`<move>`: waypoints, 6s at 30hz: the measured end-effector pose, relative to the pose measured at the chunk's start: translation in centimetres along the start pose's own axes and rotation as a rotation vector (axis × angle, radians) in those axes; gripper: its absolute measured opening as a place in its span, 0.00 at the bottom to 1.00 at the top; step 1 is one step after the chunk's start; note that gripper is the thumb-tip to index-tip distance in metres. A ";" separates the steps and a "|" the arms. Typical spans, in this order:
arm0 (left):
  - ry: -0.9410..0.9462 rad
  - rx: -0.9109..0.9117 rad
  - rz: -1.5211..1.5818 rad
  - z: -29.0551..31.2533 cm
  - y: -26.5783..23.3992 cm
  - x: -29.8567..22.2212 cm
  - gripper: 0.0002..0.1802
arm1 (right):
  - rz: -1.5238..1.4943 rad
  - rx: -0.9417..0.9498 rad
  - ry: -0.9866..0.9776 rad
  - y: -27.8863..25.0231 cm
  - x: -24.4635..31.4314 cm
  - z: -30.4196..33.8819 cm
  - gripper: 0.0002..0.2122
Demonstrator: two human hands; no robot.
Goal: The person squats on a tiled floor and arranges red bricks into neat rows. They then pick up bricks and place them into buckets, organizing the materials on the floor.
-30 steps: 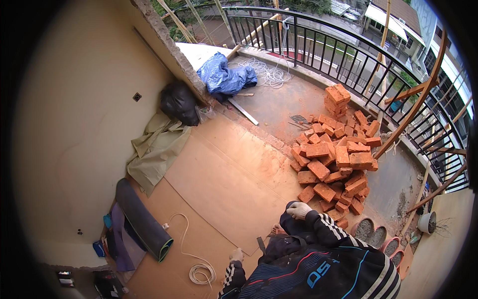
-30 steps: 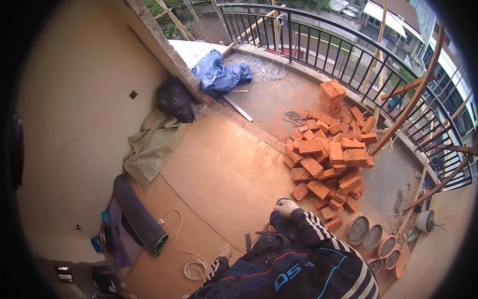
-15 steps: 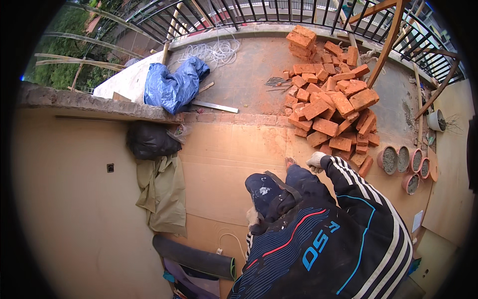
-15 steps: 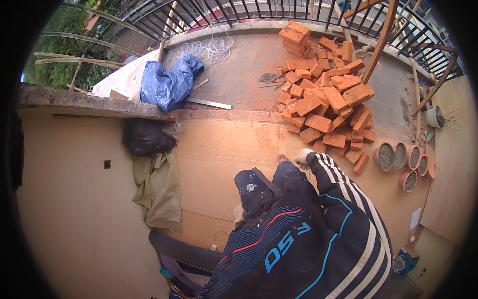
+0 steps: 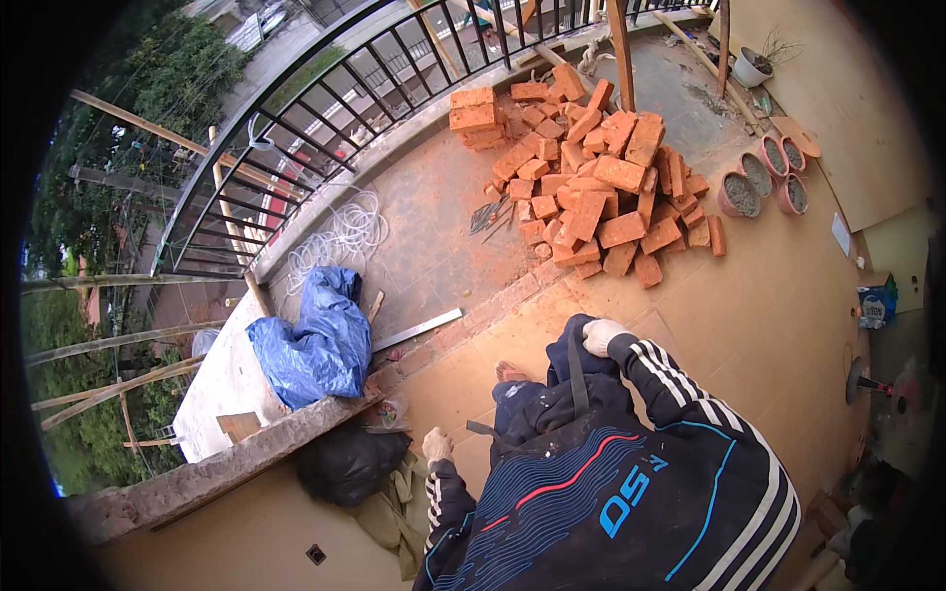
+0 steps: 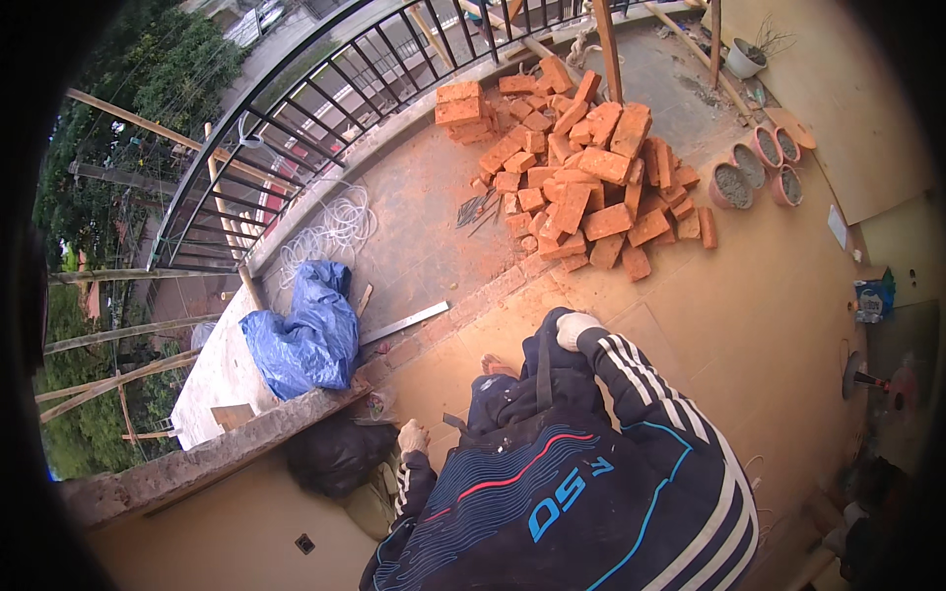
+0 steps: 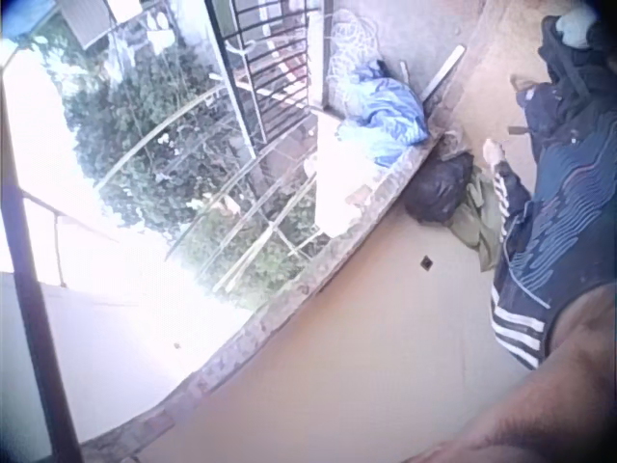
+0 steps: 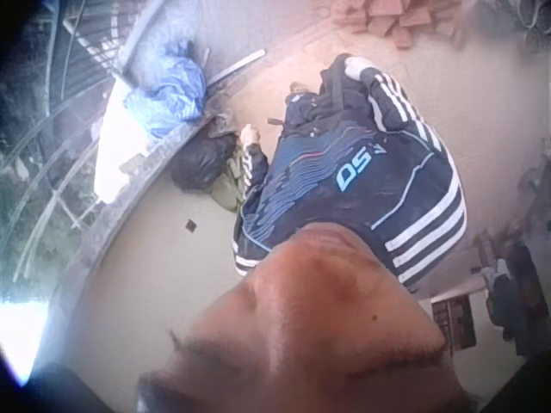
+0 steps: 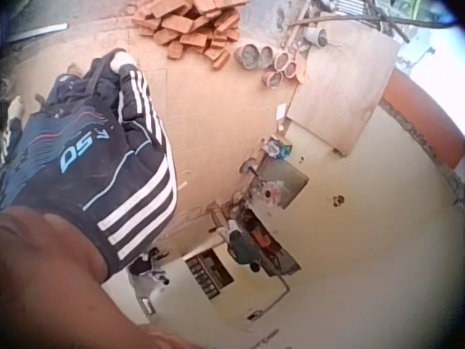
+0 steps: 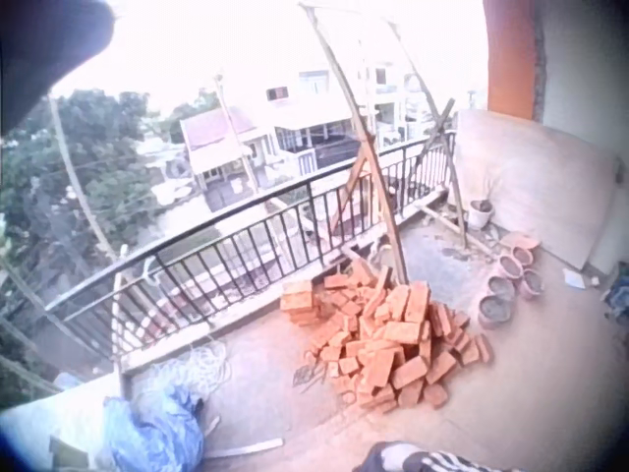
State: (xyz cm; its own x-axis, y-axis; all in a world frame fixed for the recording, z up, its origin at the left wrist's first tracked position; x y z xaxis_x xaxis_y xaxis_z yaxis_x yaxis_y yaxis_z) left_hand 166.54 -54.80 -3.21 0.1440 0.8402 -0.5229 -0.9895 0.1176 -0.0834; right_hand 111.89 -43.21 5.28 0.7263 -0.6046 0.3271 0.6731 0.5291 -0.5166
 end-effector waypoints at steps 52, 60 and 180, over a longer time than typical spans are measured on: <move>1.072 1.303 -1.715 -26.0 47.7 -15.9 0.24 | -0.146 -0.650 0.298 28.5 -20.3 -27.8 0.45; 1.162 1.142 -1.658 -25.8 47.5 -16.6 0.23 | 0.018 -1.031 0.321 20.4 -28.2 -28.4 0.32; 1.415 1.427 -1.527 -23.4 42.8 -16.2 0.20 | -0.802 -0.958 1.530 24.7 -17.8 -28.6 0.52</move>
State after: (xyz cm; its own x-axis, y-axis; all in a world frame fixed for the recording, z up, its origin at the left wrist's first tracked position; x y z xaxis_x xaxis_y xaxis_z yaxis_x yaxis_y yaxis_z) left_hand 122.10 -75.78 -18.14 -0.2485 -0.6718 -0.6978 0.3775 0.5963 -0.7085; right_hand 111.59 -36.40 -35.94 -0.7123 -0.6954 0.0952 0.0658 -0.2011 -0.9774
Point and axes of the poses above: each hand's wrist, its own z-axis away from the middle knuckle, its own y-axis out of the palm, x = y × z, the point moved 2 cm from there along -z, towards the middle knuckle, and after that the axes turned 6 degrees about -y, right-handed, at the moved point
